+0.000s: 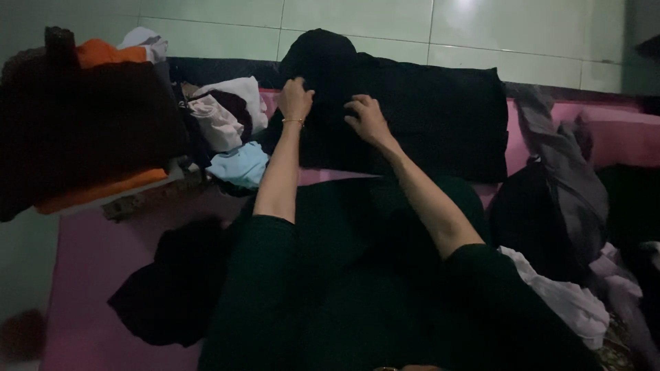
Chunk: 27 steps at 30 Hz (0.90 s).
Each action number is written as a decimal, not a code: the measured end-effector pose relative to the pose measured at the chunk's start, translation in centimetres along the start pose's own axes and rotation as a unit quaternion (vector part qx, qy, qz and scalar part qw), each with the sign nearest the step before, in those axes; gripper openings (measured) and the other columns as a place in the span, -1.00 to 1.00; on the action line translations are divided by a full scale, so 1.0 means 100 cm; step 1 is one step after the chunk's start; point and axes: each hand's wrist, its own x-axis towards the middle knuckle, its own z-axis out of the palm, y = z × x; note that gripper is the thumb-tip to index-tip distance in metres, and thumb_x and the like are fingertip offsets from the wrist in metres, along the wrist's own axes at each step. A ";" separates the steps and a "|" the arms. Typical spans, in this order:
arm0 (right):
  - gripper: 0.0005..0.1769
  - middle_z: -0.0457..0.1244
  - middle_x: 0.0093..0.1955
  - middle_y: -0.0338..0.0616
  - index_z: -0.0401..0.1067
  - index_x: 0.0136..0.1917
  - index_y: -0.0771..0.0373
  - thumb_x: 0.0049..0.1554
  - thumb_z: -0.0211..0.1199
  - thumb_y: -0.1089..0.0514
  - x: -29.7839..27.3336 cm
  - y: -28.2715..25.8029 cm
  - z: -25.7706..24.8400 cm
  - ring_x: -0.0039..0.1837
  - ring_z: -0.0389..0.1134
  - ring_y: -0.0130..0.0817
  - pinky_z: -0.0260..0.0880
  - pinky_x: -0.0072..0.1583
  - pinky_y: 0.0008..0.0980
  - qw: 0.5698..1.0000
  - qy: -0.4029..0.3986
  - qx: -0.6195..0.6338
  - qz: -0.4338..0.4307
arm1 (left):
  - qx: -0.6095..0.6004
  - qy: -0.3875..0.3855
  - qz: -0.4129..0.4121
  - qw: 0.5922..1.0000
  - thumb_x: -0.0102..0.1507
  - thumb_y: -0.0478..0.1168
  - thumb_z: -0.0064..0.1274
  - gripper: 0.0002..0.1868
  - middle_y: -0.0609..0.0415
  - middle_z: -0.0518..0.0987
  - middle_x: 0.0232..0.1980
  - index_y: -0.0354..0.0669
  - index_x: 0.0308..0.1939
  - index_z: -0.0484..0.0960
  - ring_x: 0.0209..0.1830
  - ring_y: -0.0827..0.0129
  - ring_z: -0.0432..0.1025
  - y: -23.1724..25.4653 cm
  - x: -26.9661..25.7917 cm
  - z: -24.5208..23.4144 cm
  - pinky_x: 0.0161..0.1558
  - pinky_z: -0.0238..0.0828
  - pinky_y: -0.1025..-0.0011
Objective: The person folds a black shirt and a patterned shirt by hand on a pink mat, smoothing the fabric and placing them near a pile of clothes.
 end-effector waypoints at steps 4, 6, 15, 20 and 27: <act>-0.43 0.12 0.50 -0.05 0.33 0.42 0.14 0.17 0.35 0.12 0.029 -0.015 0.011 0.50 0.10 -0.05 0.15 0.47 -0.06 0.998 0.015 0.057 -0.013 | -0.110 0.009 0.123 0.986 0.18 -0.20 0.19 -0.76 -0.05 0.59 -0.04 0.02 -0.06 0.70 0.02 0.01 0.50 -0.018 0.007 0.004 0.06 0.46 0.10; -0.36 0.12 0.49 -0.05 0.29 0.45 0.15 0.14 0.36 0.12 0.038 -0.019 0.015 0.47 0.11 -0.05 0.15 0.45 -0.06 0.996 0.026 0.087 -0.022 | -0.143 0.028 0.191 0.971 0.15 -0.27 0.16 -0.79 -0.04 0.58 -0.11 0.01 -0.13 0.70 -0.01 0.03 0.48 -0.015 0.003 -0.012 0.06 0.45 0.11; -0.53 0.27 0.34 -0.05 0.45 0.29 0.18 0.17 0.42 0.02 0.074 -0.014 0.043 0.42 0.19 -0.07 0.28 0.39 -0.06 0.993 -0.035 0.092 -0.073 | -0.306 -0.076 0.185 0.931 0.19 -0.39 -0.03 -0.82 0.04 0.59 -0.18 -0.21 -0.13 0.52 -0.16 0.21 0.54 -0.008 0.002 -0.079 -0.03 0.48 0.29; -0.66 0.33 0.17 0.01 0.41 0.18 0.29 0.24 0.36 0.08 0.071 -0.017 0.019 0.23 0.35 -0.07 0.40 0.24 -0.06 0.994 -0.080 0.051 -0.061 | -0.314 -0.106 0.165 0.929 0.19 -0.46 -0.10 -0.74 0.04 0.68 -0.09 -0.21 -0.08 0.55 0.00 0.25 0.62 -0.026 0.006 -0.086 0.13 0.52 0.35; -0.76 0.31 0.19 -0.10 0.50 0.14 0.18 0.18 0.39 0.23 0.071 -0.002 0.002 0.19 0.41 -0.21 0.50 0.20 -0.26 0.993 0.033 0.097 -0.065 | -0.234 0.006 0.265 0.935 0.04 -0.48 0.21 -0.51 -0.24 0.51 0.10 -0.26 0.08 0.59 0.14 0.01 0.45 -0.029 0.003 -0.096 0.19 0.42 0.20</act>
